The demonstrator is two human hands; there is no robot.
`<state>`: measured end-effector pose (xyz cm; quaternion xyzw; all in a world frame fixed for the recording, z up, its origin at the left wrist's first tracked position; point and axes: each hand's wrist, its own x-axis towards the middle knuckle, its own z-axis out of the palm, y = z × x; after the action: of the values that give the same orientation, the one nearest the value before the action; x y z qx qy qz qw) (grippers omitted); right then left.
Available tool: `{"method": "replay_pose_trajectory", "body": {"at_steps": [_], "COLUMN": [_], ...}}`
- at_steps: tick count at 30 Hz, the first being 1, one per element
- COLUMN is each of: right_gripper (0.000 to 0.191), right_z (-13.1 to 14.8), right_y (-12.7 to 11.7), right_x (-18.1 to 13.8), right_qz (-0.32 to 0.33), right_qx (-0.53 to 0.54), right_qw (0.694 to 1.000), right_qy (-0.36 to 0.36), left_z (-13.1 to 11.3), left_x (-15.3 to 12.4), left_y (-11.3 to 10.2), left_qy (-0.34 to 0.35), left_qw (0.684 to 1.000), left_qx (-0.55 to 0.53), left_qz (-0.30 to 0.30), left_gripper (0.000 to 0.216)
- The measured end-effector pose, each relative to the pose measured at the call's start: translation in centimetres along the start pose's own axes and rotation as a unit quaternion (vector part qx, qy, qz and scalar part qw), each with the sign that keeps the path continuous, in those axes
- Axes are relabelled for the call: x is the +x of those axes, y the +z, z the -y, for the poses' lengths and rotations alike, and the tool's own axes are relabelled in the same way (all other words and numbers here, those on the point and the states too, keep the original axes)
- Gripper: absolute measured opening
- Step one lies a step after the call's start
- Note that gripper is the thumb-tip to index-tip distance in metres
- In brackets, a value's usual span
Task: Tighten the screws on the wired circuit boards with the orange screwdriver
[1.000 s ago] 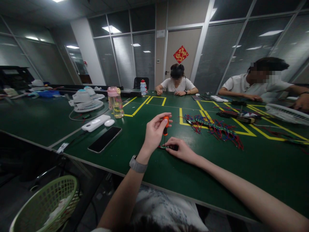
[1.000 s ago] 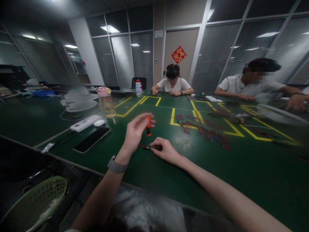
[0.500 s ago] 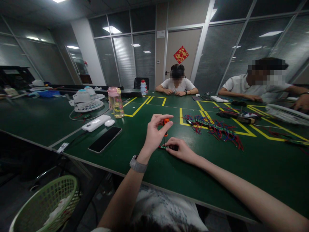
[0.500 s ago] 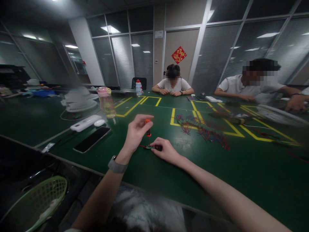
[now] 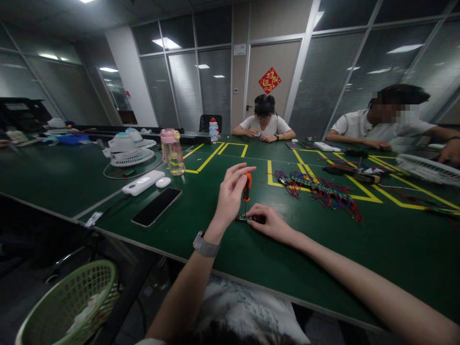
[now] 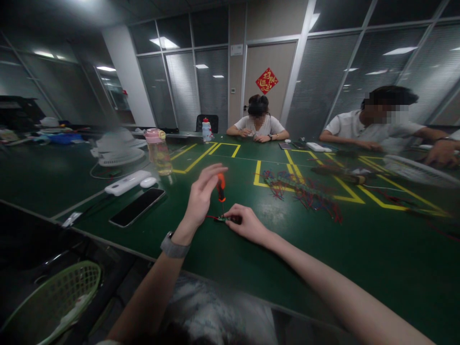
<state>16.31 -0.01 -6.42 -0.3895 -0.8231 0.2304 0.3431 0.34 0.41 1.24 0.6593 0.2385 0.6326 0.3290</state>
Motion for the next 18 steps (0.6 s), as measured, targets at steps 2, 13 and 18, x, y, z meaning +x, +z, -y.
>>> {"method": "replay_pose_trajectory", "body": {"at_steps": [2, 13, 18], "right_gripper": [0.018, 0.017, 0.019], "right_z": [-0.01, -0.04, -0.22], "right_y": [0.01, 0.0, 0.07], "right_x": [0.01, 0.04, 0.1], "right_qz": [0.0, 0.001, 0.002], "right_qx": [-0.002, -0.003, 0.002], "right_qw": [1.0, 1.0, 1.0], "right_qy": [0.001, 0.002, 0.005], "left_z": [-0.04, 0.22, -0.27], "left_x": [-0.03, 0.02, -0.11], "left_y": [0.11, 0.17, 0.33], "left_qy": [-0.021, -0.03, -0.006], "left_qw": [0.998, 0.995, 1.0], "left_qx": [-0.059, -0.088, 0.001], "left_qz": [0.022, 0.044, 0.023], "left_gripper": [0.025, 0.027, 0.015]}}
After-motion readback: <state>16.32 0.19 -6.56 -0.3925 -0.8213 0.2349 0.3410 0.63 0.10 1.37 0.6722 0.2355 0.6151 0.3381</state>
